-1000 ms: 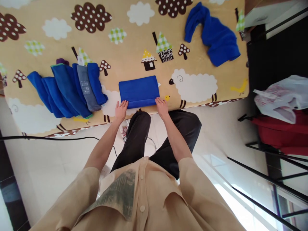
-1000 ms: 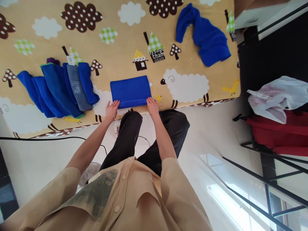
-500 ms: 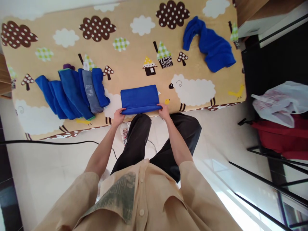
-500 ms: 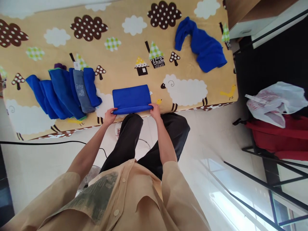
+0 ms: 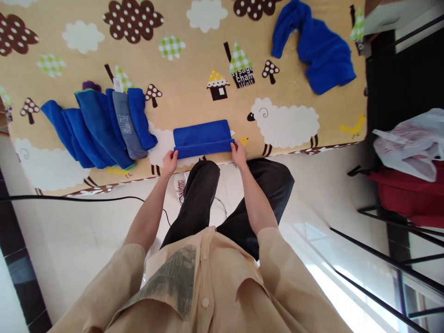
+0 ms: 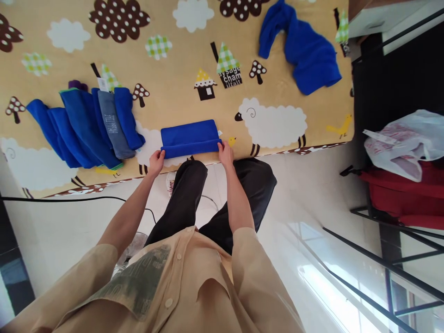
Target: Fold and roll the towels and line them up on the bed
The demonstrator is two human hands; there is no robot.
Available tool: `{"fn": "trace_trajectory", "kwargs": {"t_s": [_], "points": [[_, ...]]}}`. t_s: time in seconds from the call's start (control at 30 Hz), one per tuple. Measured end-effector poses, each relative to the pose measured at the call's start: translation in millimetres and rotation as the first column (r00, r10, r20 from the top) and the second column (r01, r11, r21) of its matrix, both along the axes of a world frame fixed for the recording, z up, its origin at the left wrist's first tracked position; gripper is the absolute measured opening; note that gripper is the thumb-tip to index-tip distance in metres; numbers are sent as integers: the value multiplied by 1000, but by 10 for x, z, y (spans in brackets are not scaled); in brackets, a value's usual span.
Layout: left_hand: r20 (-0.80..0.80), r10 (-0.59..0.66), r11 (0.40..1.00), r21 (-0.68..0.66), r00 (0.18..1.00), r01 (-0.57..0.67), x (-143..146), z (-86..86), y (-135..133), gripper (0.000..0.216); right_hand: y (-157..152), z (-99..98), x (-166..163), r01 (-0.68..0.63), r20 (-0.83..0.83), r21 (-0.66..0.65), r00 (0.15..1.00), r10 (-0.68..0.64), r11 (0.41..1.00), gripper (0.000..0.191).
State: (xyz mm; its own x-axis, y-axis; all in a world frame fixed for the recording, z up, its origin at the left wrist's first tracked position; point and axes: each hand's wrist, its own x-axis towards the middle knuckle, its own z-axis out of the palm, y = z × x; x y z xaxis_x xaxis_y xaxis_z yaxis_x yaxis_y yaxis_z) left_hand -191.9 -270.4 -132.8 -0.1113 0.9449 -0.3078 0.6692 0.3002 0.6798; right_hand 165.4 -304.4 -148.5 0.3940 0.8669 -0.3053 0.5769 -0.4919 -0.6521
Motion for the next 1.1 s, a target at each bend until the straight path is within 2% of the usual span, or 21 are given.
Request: {"fn": "trace_trajectory", "kwargs": {"t_s": [0.2, 0.53, 0.7, 0.8, 0.87, 0.93, 0.97, 1.03, 1.1], "points": [[-47, 25, 1000, -5, 999, -25, 41, 24, -79, 31, -26, 48, -13, -5, 58, -48, 998, 8, 999, 50], [-85, 20, 1000, -3, 996, -21, 72, 32, -23, 30, 9, 38, -15, 23, 80, -64, 997, -18, 998, 42], [-54, 59, 998, -6, 997, -60, 67, 10, -32, 28, 12, 45, -12, 73, 19, -15, 997, -73, 997, 37], [-28, 99, 995, -9, 995, -99, 52, 41, -105, 27, -39, 80, 38, 118, 62, 19, 991, -119, 993, 31], [-55, 137, 988, 74, 989, -133, 54, 86, -206, 28, -99, 121, 74, 139, 117, 87, 982, -149, 986, 31], [-105, 129, 971, 216, 986, -104, 85, 137, -333, 32, -166, 179, 83, 87, 170, 173, 979, -117, 981, 36], [-134, 92, 961, 273, 987, -52, 114, 160, -396, 36, -197, 212, 71, 19, 198, 206, 978, -61, 978, 38], [-190, -62, 944, 307, 980, 120, 191, 190, -493, 44, -245, 283, 13, -178, 250, 231, 961, 118, 957, 43], [-241, -247, 914, 264, 938, 308, 275, 197, -536, 53, -270, 344, -75, -387, 284, 209, 903, 323, 898, 48]]}}
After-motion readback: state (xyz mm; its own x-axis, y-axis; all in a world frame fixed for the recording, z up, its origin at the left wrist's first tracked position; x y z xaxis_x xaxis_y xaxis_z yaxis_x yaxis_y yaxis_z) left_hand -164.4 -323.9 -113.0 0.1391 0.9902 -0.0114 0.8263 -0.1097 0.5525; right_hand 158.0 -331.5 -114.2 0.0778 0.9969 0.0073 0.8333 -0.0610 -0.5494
